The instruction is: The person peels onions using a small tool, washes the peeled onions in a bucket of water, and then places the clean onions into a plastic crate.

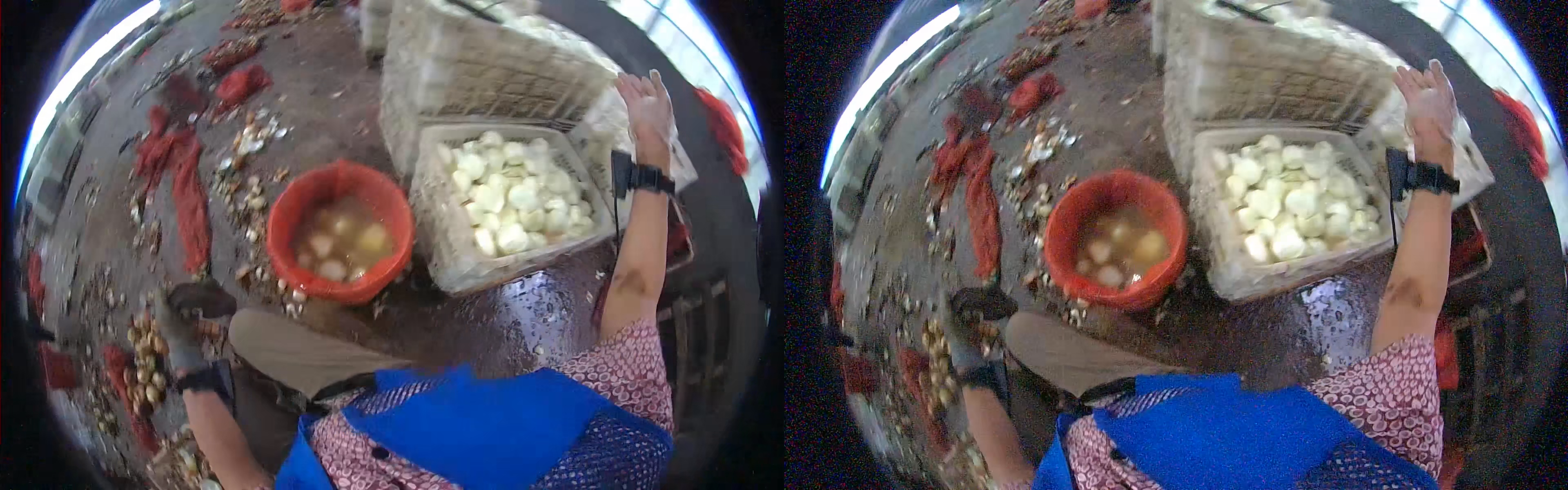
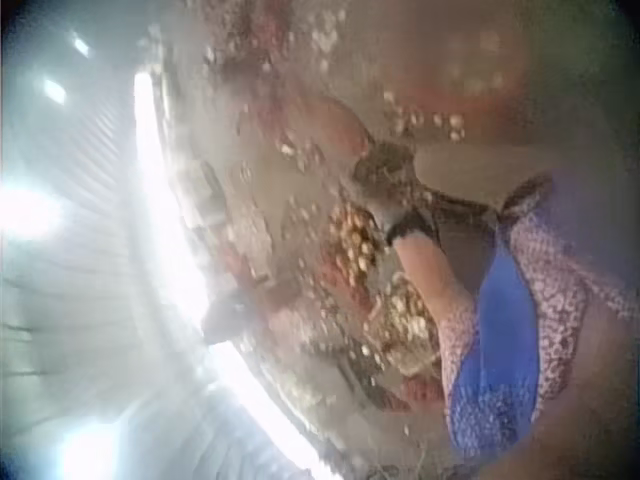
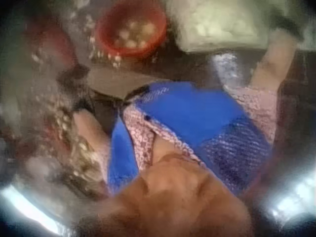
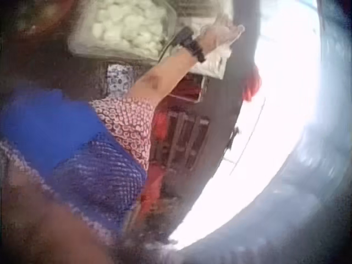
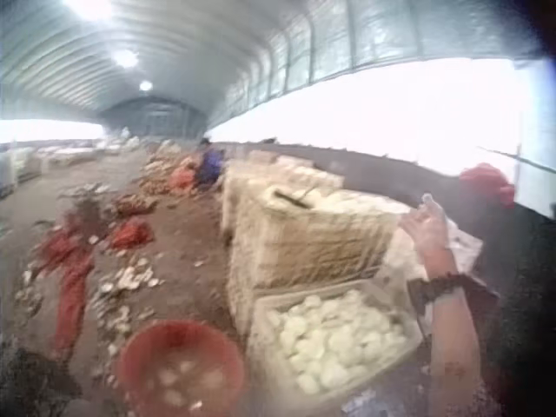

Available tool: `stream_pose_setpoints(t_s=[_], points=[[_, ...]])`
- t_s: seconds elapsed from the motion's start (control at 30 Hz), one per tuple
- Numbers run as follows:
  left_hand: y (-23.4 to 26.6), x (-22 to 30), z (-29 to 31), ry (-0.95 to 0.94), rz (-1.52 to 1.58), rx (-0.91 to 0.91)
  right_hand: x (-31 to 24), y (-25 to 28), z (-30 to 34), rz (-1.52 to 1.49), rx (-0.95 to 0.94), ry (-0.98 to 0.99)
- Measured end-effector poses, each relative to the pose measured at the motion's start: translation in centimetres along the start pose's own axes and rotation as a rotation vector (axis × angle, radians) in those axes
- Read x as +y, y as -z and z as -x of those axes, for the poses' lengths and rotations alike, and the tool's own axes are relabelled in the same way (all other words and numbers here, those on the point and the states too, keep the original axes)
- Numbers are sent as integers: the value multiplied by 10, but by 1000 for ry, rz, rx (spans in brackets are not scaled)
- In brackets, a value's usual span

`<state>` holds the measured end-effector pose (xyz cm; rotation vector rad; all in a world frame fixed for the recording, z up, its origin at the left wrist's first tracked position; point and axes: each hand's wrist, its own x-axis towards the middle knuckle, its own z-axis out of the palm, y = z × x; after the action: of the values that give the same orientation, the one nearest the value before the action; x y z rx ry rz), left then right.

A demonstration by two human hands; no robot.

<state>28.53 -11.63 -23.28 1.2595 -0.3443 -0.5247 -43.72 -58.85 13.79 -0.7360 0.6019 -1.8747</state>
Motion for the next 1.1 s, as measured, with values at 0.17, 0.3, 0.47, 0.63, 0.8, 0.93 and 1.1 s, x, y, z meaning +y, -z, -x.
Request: stream_pose_setpoints(t_s=[0.17,0.3,0.47,0.63,0.8,0.93,1.1], points=[[-93,62,55,72,-38,48,163,-25,132,584,-1079,-329],[-95,76,73,146,101,66,313,-63,237,1048,-1519,-461],[-104,98,87,65,42,26,459,-10,249,2065,-1971,-336],[-20,74,80,-59,-65,72,504,75,255,2126,-2276,-293],[-65,92,85,-16,67,43,484,43,296,2177,-2332,-563],[-82,91,87,22,71,165,452,7,300,2103,-1931,-925],[-101,101,98,60,26,310,460,18,321,2035,-2025,-135]])
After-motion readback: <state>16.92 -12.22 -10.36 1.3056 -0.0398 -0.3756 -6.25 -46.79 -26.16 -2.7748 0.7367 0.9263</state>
